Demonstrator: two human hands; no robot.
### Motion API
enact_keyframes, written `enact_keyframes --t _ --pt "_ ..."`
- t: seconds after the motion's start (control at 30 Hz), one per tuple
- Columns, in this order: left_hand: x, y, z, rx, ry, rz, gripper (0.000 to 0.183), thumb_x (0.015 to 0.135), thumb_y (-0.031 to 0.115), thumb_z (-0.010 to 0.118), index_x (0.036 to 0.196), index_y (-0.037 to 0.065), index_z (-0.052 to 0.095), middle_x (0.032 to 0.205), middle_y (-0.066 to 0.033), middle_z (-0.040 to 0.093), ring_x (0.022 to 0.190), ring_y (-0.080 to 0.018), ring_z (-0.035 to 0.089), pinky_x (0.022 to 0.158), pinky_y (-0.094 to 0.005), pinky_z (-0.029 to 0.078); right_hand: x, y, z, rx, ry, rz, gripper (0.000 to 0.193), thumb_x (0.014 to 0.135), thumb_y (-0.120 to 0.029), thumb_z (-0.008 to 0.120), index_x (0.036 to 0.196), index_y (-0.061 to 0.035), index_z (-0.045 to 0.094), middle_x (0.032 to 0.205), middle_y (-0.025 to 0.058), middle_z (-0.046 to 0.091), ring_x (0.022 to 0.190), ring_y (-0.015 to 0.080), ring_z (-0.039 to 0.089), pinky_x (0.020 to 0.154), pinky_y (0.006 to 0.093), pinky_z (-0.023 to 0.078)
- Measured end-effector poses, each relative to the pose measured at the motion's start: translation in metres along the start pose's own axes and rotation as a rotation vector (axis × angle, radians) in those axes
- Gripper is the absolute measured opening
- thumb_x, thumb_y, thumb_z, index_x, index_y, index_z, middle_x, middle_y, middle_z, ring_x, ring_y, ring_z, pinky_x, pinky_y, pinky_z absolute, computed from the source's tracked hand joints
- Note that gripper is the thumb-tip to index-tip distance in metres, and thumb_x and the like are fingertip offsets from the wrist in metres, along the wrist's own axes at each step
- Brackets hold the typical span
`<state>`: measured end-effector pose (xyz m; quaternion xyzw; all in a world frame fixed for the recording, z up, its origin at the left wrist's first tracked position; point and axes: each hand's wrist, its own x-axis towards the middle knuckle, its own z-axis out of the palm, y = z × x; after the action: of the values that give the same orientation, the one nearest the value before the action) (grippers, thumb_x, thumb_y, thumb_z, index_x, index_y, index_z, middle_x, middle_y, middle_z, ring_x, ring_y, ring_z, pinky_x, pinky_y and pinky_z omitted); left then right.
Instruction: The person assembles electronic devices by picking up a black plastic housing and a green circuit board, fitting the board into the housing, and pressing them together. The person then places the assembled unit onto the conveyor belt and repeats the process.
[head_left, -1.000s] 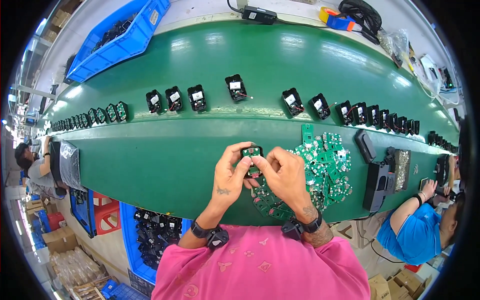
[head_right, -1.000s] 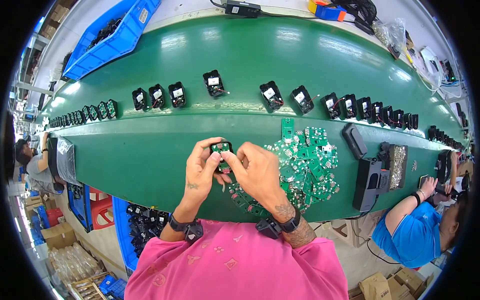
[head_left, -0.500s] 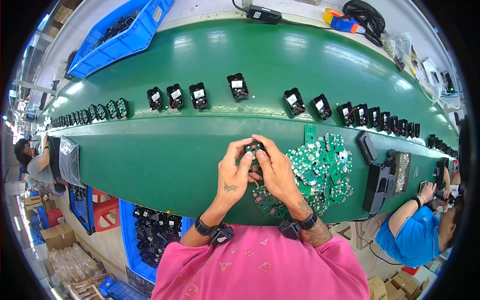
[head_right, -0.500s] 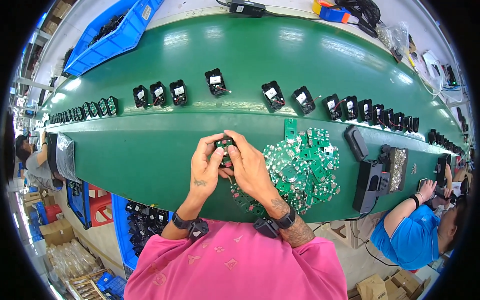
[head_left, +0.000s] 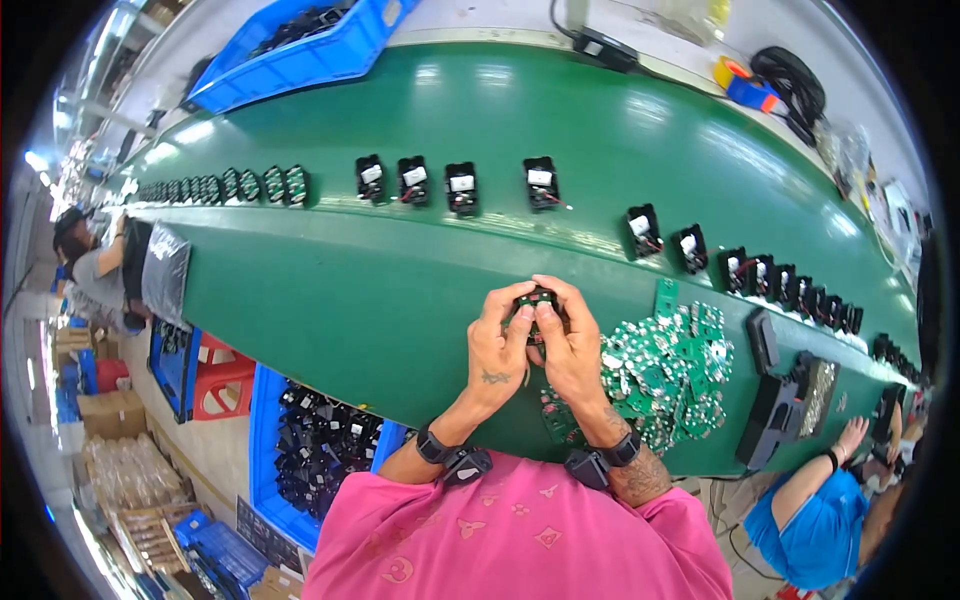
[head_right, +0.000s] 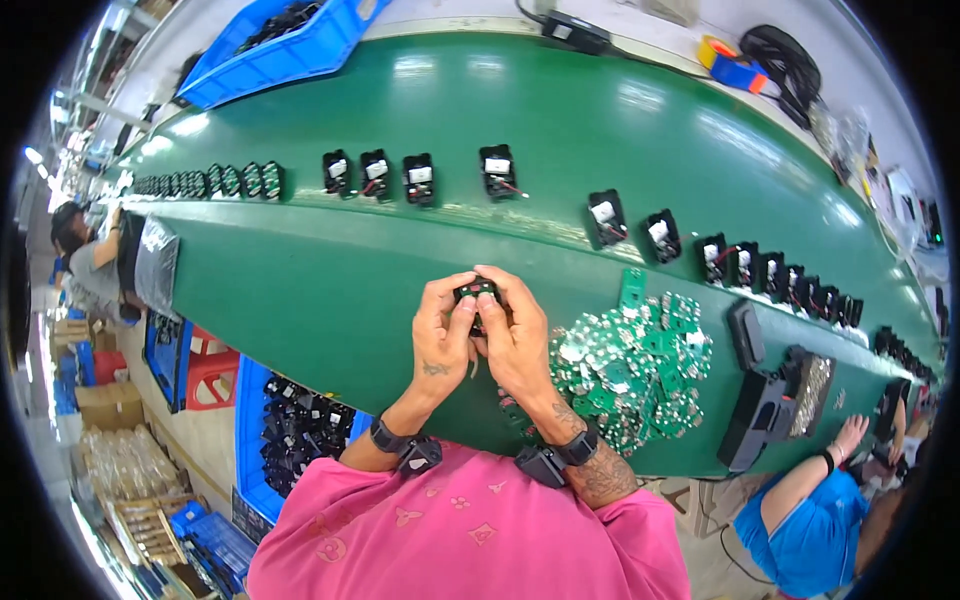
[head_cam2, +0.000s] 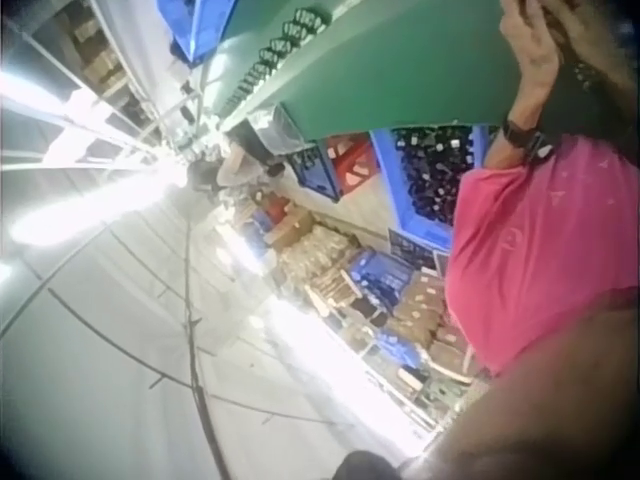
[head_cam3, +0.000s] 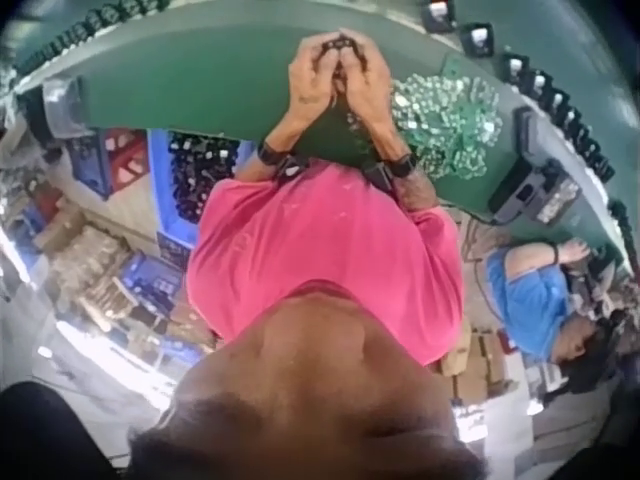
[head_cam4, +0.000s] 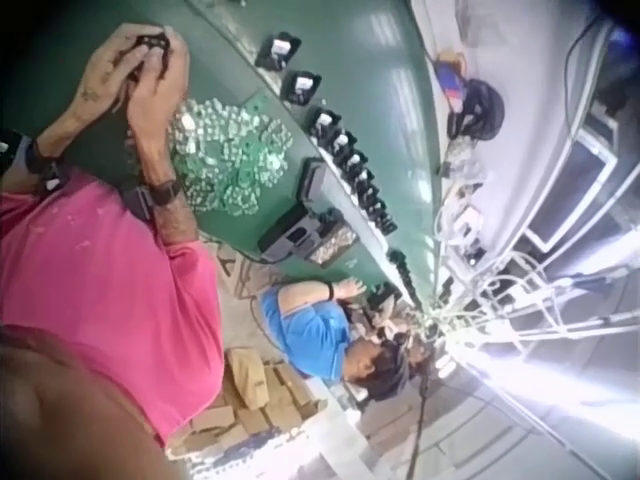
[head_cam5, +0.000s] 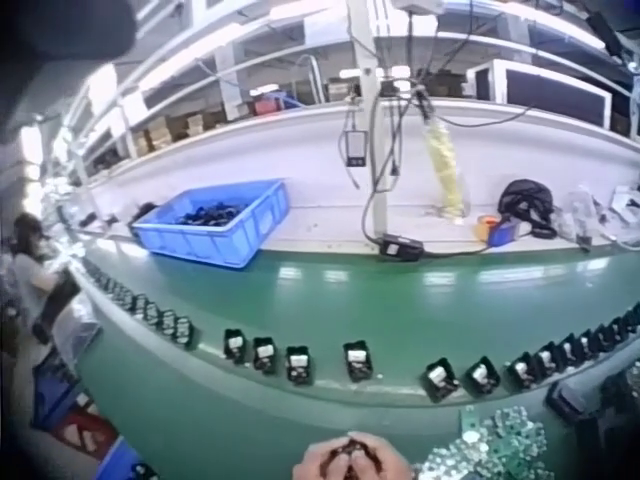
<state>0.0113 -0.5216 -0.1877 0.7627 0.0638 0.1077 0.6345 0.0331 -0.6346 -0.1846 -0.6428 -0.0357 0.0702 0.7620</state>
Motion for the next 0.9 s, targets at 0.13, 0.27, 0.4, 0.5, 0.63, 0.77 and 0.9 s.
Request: enact_keyframes --t 0.13,0.27,0.4,0.5,0.63,0.77,0.9 --pt "0.012 0.007 -0.032 0.009 -0.028 -0.040 0.025 0.100 0.012 0.054 0.123 0.002 0.055 0.095 -0.0110 0.069 0.053 -0.0116 0.063 0.044 -0.0262 0.049 0.013 -0.003 0.015 -0.092 -0.136 0.082 0.034 0.098 -0.009 0.056 0.132 -0.0055 0.057 0.101 0.0031 0.061 0.083 0.0086 0.056 0.071 0.0232 0.048" --pt "0.069 0.010 -0.113 0.005 0.151 -0.114 0.025 0.103 0.017 0.049 0.125 0.005 0.055 0.101 -0.0090 0.061 0.062 -0.0172 0.065 0.047 -0.0245 0.055 0.010 -0.022 -0.004 -0.402 -0.194 -0.057 0.039 0.093 -0.012 0.063 0.131 -0.0076 0.061 0.103 0.0095 0.063 0.084 0.0159 0.062 0.072 0.0283 0.051" --pt "0.150 -0.027 -0.207 0.094 0.330 -0.055 0.029 0.100 0.013 0.048 0.127 0.006 0.054 0.101 -0.0098 0.060 0.063 -0.0182 0.067 0.046 -0.0251 0.055 -0.004 -0.015 -0.037 -0.405 -0.120 0.007 0.032 0.092 -0.009 0.063 0.123 -0.0011 0.064 0.099 0.0083 0.064 0.083 0.0146 0.062 0.073 0.0284 0.051" --pt "0.200 -0.060 -0.221 0.494 0.369 -0.068 0.030 0.101 0.016 0.050 0.130 0.011 0.056 0.090 -0.0084 0.062 0.055 -0.0156 0.063 0.047 -0.0276 0.051 -0.012 -0.022 -0.051 -0.421 -0.084 0.081 0.028 0.093 -0.008 0.062 0.119 0.0012 0.065 0.096 0.0075 0.065 0.080 0.0142 0.062 0.074 0.0280 0.051" --pt "0.226 -0.099 -0.272 1.131 0.393 0.403 0.044 0.100 0.023 0.052 0.143 0.015 0.048 0.078 -0.0175 0.062 0.060 -0.0267 0.061 0.059 -0.0419 0.049 -0.019 -0.030 -0.065 -0.499 -0.019 -0.021 0.022 0.091 -0.006 0.063 0.111 0.0023 0.068 0.090 0.0091 0.067 0.078 0.0160 0.063 0.072 0.0283 0.050" --pt "0.216 -0.047 -0.238 1.216 0.112 0.455 0.077 0.082 0.008 0.059 0.154 0.011 0.032 0.151 -0.0185 0.043 0.127 -0.0379 0.053 0.099 -0.0424 0.048 -0.040 -0.025 -0.110 -0.862 0.201 -0.202 0.012 0.085 -0.005 0.070 0.096 0.0000 0.070 0.088 0.0124 0.067 0.082 0.0274 0.063 0.075 0.0341 0.050" --pt "0.211 -0.021 -0.209 1.239 -0.256 0.272 0.086 0.077 0.010 0.068 0.154 0.015 0.030 0.154 -0.0152 0.039 0.118 -0.0396 0.057 0.096 -0.0447 0.049 -0.040 -0.030 -0.104 -1.138 -0.039 -0.124 0.032 0.076 -0.012 0.077 0.106 -0.0045 0.069 0.112 0.0129 0.059 0.109 0.0338 0.052 0.090 0.0433 0.045"
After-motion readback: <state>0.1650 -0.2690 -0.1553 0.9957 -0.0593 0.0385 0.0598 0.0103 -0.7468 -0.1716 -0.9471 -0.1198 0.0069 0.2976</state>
